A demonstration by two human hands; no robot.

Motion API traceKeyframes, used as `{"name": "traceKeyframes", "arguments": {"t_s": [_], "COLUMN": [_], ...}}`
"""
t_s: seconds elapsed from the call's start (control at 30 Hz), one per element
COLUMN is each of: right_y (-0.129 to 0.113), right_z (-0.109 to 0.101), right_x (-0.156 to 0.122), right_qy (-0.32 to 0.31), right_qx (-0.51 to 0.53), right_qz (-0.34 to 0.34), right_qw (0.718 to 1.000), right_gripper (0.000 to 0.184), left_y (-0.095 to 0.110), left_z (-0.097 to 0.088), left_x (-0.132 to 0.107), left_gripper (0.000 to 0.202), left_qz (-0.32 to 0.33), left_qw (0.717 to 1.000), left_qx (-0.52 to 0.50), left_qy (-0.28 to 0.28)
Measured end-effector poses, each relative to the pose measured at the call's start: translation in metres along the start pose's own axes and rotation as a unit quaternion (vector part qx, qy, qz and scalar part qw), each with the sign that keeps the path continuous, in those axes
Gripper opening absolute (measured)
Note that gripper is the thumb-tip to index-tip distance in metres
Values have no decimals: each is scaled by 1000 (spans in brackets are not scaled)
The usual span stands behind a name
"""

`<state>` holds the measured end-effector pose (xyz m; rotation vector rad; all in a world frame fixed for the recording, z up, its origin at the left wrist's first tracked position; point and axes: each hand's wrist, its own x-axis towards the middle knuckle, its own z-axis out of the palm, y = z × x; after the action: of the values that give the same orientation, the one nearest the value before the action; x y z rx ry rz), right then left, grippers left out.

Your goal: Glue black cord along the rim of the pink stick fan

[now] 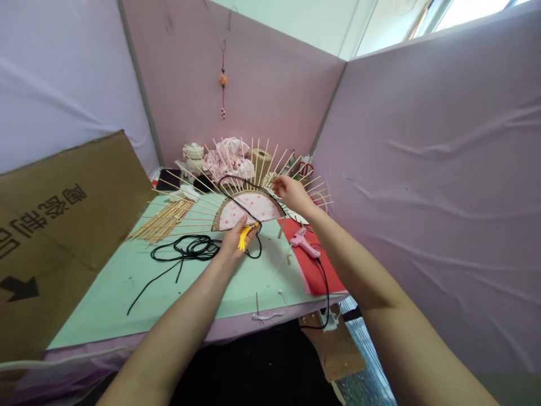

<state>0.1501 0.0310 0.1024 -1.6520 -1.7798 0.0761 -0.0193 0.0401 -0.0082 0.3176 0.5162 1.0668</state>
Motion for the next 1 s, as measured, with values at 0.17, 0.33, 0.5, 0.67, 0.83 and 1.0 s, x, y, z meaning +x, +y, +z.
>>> {"name": "traceKeyframes", "arguments": {"t_s": [0.17, 0.33, 0.5, 0.67, 0.83, 1.0], "right_y": [8, 10, 9, 11, 11, 10], "right_z": [4, 11, 7, 8, 13, 5], "right_x": [-1, 2, 4, 1, 0, 0], "right_qy": [6, 2, 12, 4, -10, 31], "right_qx": [12, -27, -8, 7, -10, 10], "right_qz": [-24, -57, -54, -35, -48, -46], "right_qw": [1000, 998, 998, 999, 999, 998], "right_gripper": [36, 36, 34, 35, 33, 29], "left_y": [0, -1, -1, -1, 0, -1], "left_z": [-1, -1, -2, -2, -1, -3], "left_x": [1, 1, 1, 0, 0, 2], "left_gripper": [6, 5, 5, 4, 5, 6], "left_qz": [-1, 2, 12, 12, 3, 12], "left_qw": [1000, 1000, 1000, 1000, 1000, 1000], "left_qx": [4, 11, 7, 4, 9, 4], "left_qy": [1, -9, -4, -8, -8, -9]}}
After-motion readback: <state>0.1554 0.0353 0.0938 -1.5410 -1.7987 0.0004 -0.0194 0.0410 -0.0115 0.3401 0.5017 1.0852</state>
